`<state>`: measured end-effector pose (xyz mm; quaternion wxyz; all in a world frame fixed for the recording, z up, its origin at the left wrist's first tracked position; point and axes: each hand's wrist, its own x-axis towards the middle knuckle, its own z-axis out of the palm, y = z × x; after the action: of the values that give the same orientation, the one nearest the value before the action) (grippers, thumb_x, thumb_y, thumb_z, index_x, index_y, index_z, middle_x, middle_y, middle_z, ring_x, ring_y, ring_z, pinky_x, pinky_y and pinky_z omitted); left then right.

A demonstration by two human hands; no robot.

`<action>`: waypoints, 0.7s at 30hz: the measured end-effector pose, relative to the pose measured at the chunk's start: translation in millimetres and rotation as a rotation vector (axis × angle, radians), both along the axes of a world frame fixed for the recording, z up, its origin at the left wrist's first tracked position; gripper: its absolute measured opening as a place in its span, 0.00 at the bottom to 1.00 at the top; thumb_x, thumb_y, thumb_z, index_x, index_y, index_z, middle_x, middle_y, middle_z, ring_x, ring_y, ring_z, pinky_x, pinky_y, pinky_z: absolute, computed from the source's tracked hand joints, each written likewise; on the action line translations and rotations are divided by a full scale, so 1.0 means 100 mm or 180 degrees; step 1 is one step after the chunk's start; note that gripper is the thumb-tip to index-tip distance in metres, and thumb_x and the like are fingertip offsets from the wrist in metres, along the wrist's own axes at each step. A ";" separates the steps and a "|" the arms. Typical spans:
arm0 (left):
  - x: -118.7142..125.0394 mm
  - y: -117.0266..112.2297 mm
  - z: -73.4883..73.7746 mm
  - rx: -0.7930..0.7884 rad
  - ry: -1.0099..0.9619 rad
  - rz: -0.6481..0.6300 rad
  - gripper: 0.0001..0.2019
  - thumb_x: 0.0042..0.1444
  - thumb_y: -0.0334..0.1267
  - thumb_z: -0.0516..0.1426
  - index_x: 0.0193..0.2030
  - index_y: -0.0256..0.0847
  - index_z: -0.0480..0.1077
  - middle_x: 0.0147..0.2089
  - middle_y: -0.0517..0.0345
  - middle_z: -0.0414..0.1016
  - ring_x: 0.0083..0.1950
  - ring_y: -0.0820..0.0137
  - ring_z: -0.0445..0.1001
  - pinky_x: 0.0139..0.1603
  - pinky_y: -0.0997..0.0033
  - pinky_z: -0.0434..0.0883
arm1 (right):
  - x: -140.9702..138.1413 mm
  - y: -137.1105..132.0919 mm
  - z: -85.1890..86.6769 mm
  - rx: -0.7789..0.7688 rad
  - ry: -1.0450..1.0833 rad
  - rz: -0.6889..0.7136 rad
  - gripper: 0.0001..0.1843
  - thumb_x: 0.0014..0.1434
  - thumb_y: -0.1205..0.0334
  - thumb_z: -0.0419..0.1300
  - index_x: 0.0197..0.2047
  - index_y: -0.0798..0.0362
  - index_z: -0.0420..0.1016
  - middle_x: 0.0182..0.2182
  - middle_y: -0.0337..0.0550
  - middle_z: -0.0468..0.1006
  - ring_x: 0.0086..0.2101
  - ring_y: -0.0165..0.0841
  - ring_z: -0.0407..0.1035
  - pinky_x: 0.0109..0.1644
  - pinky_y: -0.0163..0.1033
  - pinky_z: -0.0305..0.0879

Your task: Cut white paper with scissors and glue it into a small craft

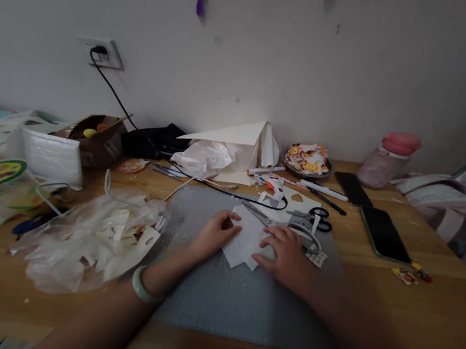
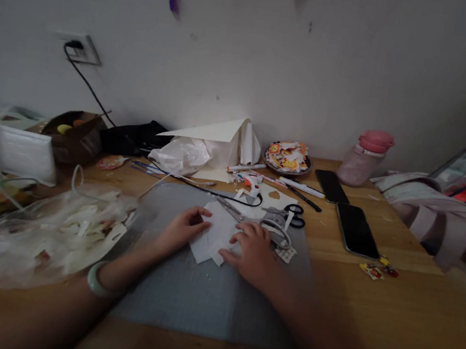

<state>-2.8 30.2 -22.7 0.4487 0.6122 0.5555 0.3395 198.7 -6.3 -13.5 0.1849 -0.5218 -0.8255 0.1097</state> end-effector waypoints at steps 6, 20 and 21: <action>0.00 -0.05 0.01 -0.0060 0.0087 -0.0271 0.17 0.47 0.29 0.56 0.46 0.39 0.64 0.25 0.68 0.59 0.25 0.77 0.61 0.26 0.79 0.60 | -0.08 -0.07 -0.02 0.0103 -0.0264 0.0049 0.28 0.43 0.41 0.64 0.40 0.54 0.73 0.51 0.54 0.70 0.55 0.49 0.57 0.57 0.55 0.51; -0.03 -0.06 0.13 -0.0096 0.0004 -0.0117 0.31 0.41 0.24 0.47 0.55 0.39 0.63 0.33 0.58 0.70 0.28 0.74 0.65 0.26 0.78 0.62 | -0.05 0.05 -0.11 0.0016 -0.0171 -0.0494 0.22 0.59 0.61 0.50 0.56 0.54 0.64 0.55 0.55 0.67 0.58 0.47 0.55 0.55 0.56 0.54; -0.06 -0.05 0.15 -0.0108 -0.0039 -0.0038 0.31 0.41 0.24 0.47 0.56 0.38 0.63 0.32 0.59 0.69 0.26 0.74 0.64 0.25 0.78 0.61 | -0.02 0.08 -0.12 0.0020 -0.0144 -0.0568 0.23 0.58 0.59 0.50 0.56 0.53 0.64 0.56 0.55 0.67 0.58 0.47 0.54 0.54 0.56 0.54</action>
<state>-8.8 25.3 -7.7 0.4644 0.6057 0.5547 0.3312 196.3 1.4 -25.2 0.1770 -0.5950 -0.7801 0.0784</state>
